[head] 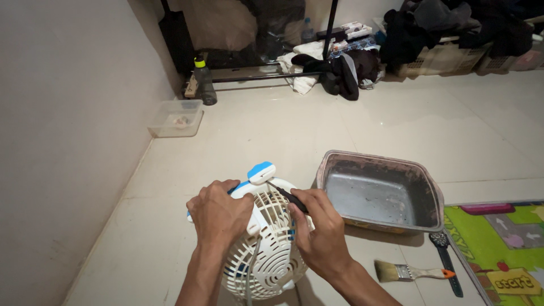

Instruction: The person kneels on the floor and uses a screwdriver to unscrew the rear grille of a small desk fan, removes the front cover and works on the fan body, then reassembles the grille, picks the fan up, carries it across the room, and places it on a wooden table.

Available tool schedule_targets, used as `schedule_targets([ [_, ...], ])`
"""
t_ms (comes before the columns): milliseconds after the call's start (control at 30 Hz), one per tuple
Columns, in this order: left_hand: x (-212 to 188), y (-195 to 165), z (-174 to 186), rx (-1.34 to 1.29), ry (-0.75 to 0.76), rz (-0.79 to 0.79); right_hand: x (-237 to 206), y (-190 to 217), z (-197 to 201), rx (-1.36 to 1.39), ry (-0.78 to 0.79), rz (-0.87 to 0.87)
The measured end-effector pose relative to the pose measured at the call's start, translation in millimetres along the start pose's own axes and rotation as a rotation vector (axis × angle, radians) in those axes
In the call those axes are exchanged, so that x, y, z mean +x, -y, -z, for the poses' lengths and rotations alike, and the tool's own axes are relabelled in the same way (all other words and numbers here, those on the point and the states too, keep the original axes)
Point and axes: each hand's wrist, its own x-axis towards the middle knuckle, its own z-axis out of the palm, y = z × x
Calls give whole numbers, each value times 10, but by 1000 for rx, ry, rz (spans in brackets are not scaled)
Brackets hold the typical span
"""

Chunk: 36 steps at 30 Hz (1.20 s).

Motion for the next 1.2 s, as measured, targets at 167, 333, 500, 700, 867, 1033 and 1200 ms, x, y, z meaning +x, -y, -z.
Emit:
schedule_targets([
  [167, -15, -8, 15, -2, 20, 14, -3, 9, -5, -5, 9, -3],
  [333, -1, -13, 6, 2, 6, -10, 27, 23, -20, -48, 26, 20],
  [500, 80, -38, -55, -6, 1, 22, 176, -24, -25, -224, 141, 63],
  [700, 134, -117, -172, 15, 20, 57, 339, -127, -84, -259, 158, 109],
  [867, 128, -147, -179, 23, 9, 60, 349, -189, -118, -285, 244, -116],
  [1033, 82, -145, -152, 25, 53, 66, 296, -252, -111, -261, 118, 78],
  [1200, 40, -169, -176, 13, -25, -14, 271, -301, -135, -262, 101, 114],
])
